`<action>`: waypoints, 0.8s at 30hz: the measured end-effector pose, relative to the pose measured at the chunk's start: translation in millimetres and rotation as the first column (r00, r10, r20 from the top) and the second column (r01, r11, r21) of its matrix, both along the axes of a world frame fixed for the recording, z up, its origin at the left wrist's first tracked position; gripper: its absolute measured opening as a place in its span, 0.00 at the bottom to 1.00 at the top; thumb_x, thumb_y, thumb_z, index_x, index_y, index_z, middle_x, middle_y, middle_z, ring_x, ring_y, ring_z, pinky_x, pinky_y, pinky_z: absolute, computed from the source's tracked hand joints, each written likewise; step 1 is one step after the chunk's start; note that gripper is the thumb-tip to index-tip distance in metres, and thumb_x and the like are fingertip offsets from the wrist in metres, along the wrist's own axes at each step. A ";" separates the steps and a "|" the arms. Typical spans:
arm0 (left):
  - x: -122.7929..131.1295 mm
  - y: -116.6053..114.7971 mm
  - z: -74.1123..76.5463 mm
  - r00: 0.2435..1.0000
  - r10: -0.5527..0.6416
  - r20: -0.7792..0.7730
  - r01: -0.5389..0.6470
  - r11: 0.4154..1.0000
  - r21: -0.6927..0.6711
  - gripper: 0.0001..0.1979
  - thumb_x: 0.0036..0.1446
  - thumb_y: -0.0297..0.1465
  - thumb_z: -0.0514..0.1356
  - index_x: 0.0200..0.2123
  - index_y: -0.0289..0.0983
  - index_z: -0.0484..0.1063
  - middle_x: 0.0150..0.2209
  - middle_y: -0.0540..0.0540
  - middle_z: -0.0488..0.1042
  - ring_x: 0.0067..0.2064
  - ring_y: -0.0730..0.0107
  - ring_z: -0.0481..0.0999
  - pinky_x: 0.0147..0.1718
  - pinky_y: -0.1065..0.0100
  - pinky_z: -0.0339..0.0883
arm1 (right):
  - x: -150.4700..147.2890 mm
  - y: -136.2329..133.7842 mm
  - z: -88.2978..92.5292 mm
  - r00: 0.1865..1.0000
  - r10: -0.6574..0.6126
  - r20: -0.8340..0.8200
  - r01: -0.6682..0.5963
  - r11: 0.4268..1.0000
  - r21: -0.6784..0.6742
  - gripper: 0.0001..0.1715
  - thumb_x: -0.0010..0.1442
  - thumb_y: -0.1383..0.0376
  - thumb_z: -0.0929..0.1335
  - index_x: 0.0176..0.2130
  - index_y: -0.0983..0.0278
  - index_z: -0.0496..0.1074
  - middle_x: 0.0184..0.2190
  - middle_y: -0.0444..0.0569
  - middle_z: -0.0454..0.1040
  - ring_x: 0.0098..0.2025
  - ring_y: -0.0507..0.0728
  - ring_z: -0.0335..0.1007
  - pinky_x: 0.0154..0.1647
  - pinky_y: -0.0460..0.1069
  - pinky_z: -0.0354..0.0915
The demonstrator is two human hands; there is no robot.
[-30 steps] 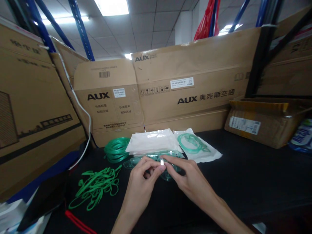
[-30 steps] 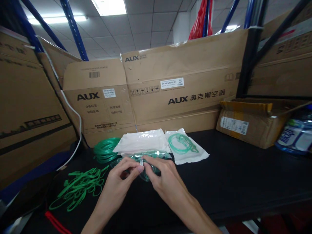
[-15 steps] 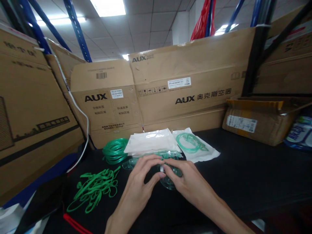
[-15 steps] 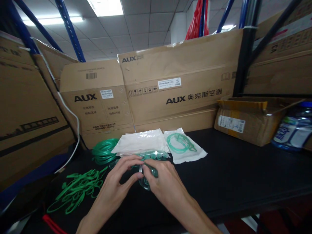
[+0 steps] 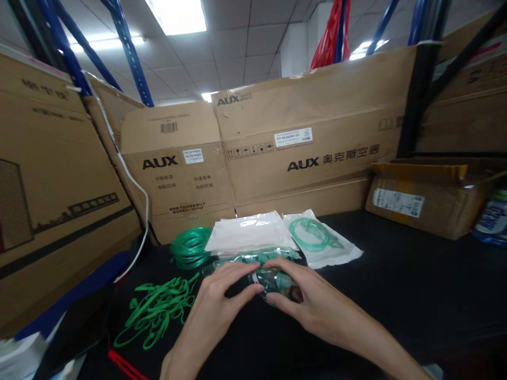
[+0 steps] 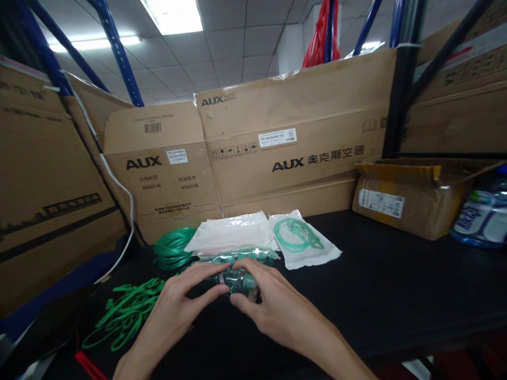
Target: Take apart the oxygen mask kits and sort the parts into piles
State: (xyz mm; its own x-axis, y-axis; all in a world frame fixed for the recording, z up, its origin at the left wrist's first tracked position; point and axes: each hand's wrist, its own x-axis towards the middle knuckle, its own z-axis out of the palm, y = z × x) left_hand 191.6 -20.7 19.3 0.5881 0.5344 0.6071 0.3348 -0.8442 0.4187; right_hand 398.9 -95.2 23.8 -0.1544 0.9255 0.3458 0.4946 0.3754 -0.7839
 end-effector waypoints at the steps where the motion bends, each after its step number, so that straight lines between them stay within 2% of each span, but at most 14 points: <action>1: -0.1 0.7 0.4 1.000 -0.004 0.004 0.003 1.000 0.017 0.17 0.61 0.33 0.66 0.53 0.46 0.76 0.48 0.50 0.80 0.50 0.65 0.77 0.51 0.64 0.73 | -0.5 0.5 -0.4 1.000 0.001 -0.004 -0.001 1.000 0.010 0.18 0.63 0.62 0.70 0.52 0.56 0.71 0.43 0.43 0.78 0.41 0.56 0.74 0.44 0.48 0.66; 4: -0.5 2.8 0.6 1.000 -0.031 0.000 0.031 0.995 0.097 0.18 0.61 0.33 0.65 0.54 0.45 0.75 0.48 0.49 0.80 0.51 0.64 0.76 0.50 0.64 0.73 | -3.4 2.3 0.2 1.000 -0.012 0.002 0.012 1.000 0.026 0.16 0.64 0.63 0.69 0.52 0.56 0.73 0.38 0.43 0.78 0.36 0.55 0.73 0.40 0.47 0.66; 8: -3.8 3.3 -2.4 0.999 -0.031 -0.039 0.036 0.991 0.129 0.19 0.60 0.32 0.66 0.56 0.45 0.74 0.48 0.48 0.80 0.51 0.63 0.74 0.51 0.62 0.71 | -7.1 0.7 4.0 0.998 -0.042 0.050 0.040 0.999 0.024 0.12 0.64 0.62 0.68 0.48 0.58 0.76 0.40 0.44 0.80 0.39 0.56 0.75 0.40 0.47 0.65; 11: -5.9 0.1 -2.3 0.997 -0.008 -0.071 0.012 0.998 0.057 0.18 0.61 0.33 0.65 0.55 0.47 0.75 0.48 0.47 0.78 0.52 0.63 0.75 0.52 0.62 0.71 | -8.0 -4.0 4.8 0.991 -0.053 0.125 0.052 0.999 0.011 0.09 0.64 0.63 0.67 0.44 0.59 0.76 0.39 0.46 0.80 0.40 0.57 0.76 0.40 0.47 0.66; 15: -12.0 -5.1 8.4 0.996 -0.029 -0.080 0.021 0.995 -0.102 0.13 0.63 0.34 0.64 0.51 0.46 0.77 0.47 0.47 0.78 0.50 0.64 0.76 0.51 0.63 0.70 | -6.6 -10.4 4.3 0.957 -0.106 0.271 0.100 0.994 0.036 0.15 0.61 0.63 0.69 0.48 0.58 0.76 0.45 0.50 0.80 0.47 0.62 0.75 0.48 0.52 0.66; 18: -24.2 -7.4 14.8 0.998 0.002 -0.055 -0.013 0.982 -0.190 0.10 0.64 0.35 0.62 0.48 0.45 0.77 0.48 0.48 0.79 0.51 0.64 0.77 0.53 0.62 0.69 | -2.4 -11.3 5.6 0.948 -0.075 0.311 0.065 0.997 0.040 0.15 0.61 0.63 0.69 0.48 0.57 0.77 0.44 0.49 0.80 0.46 0.62 0.76 0.46 0.52 0.68; 21: -37.8 -9.3 6.6 0.994 0.062 -0.090 -0.080 0.974 -0.211 0.06 0.63 0.35 0.63 0.43 0.43 0.76 0.49 0.48 0.79 0.52 0.64 0.77 0.54 0.62 0.68 | 5.9 -8.2 5.4 0.953 -0.130 0.272 0.114 0.991 0.074 0.20 0.62 0.60 0.69 0.53 0.57 0.75 0.46 0.50 0.80 0.43 0.62 0.76 0.43 0.52 0.69; 24: -45.0 -9.2 -13.0 0.976 0.086 -0.202 -0.124 0.975 -0.186 0.02 0.62 0.33 0.64 0.37 0.42 0.75 0.48 0.49 0.79 0.51 0.63 0.77 0.53 0.62 0.69 | 18.1 -4.2 3.5 0.946 -0.215 0.242 0.192 0.975 0.114 0.24 0.61 0.55 0.69 0.56 0.58 0.74 0.48 0.52 0.79 0.39 0.61 0.76 0.40 0.52 0.69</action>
State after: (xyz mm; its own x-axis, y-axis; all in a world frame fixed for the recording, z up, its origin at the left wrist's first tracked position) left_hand 146.6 -29.9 6.3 0.6173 0.6967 0.3656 0.5075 -0.7076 0.4916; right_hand 416.9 -99.4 27.3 -0.0582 0.9141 0.4012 0.7445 0.3075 -0.5926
